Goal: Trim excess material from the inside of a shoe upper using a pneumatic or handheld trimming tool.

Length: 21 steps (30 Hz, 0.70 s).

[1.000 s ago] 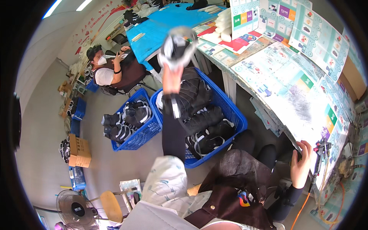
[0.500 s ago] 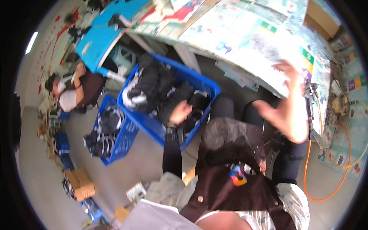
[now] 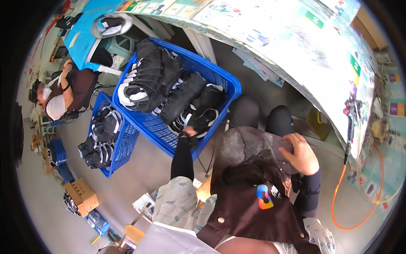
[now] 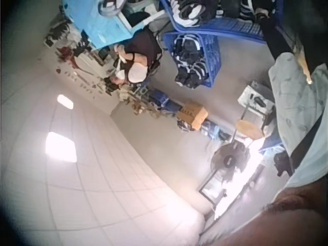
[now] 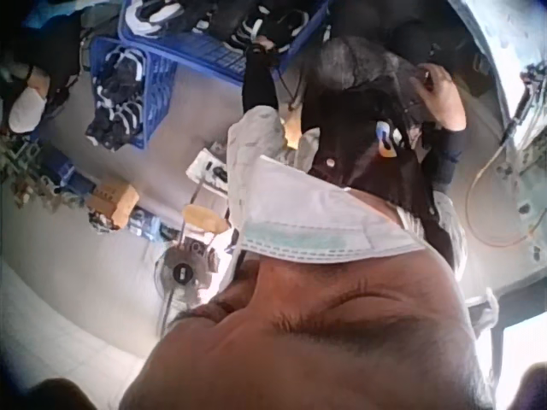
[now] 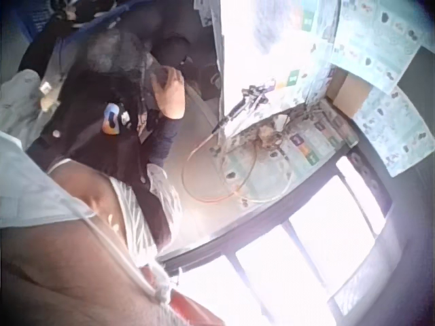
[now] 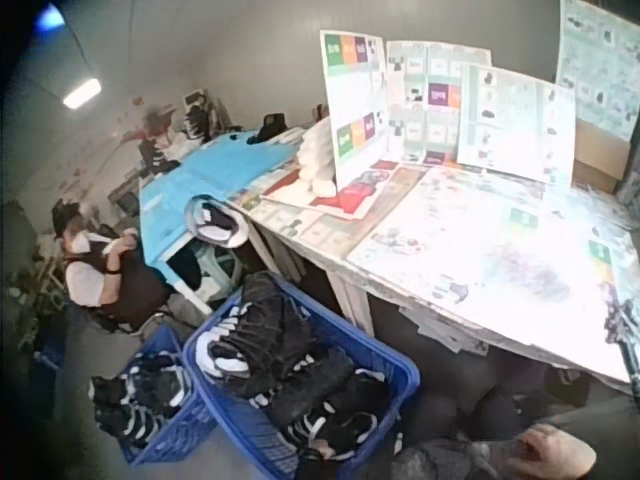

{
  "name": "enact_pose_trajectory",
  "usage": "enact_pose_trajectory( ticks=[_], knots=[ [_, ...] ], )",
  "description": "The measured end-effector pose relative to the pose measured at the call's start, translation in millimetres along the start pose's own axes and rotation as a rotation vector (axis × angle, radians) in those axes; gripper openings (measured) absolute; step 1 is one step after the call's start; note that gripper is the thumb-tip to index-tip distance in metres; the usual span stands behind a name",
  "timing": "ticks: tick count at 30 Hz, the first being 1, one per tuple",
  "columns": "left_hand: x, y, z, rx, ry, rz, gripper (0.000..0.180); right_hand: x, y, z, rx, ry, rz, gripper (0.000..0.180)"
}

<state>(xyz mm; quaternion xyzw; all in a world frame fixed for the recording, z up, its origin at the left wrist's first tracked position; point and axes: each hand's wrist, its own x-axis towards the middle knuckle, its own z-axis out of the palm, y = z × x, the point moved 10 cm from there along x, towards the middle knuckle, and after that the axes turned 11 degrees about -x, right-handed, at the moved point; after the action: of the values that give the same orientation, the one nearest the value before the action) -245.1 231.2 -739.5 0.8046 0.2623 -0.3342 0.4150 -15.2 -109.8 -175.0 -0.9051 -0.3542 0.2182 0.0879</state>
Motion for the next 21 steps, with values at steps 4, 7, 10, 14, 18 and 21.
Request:
enact_pose_trajectory(
  ticks=[4,7,10,14,18,21],
  knots=[
    [-10.0,-45.9,-117.1,0.248,0.709,-0.193,0.035,13.9,-32.4,14.7,0.063,0.026,-0.133,0.034],
    [23.5,26.8,-95.5,0.127,0.562,-0.291,0.039,17.8,-14.1,35.8,0.073,-0.028,-0.087,0.035],
    [30.5,36.6,-87.4,0.016,0.365,-0.456,0.040,28.2,-11.9,44.0,0.109,-0.067,-0.053,0.034],
    [38.1,3.6,-121.5,-0.350,0.104,-0.417,0.071,39.0,-18.9,34.9,0.129,-0.083,-0.040,0.033],
    [-10.2,-102.5,-183.1,-0.788,0.737,-0.269,0.083,62.7,-18.9,37.2,0.127,-0.096,-0.060,0.032],
    [-33.8,-121.4,-179.1,-0.686,0.887,-0.311,0.074,74.3,-28.9,36.2,0.089,-0.065,-0.075,0.031]
  ],
)
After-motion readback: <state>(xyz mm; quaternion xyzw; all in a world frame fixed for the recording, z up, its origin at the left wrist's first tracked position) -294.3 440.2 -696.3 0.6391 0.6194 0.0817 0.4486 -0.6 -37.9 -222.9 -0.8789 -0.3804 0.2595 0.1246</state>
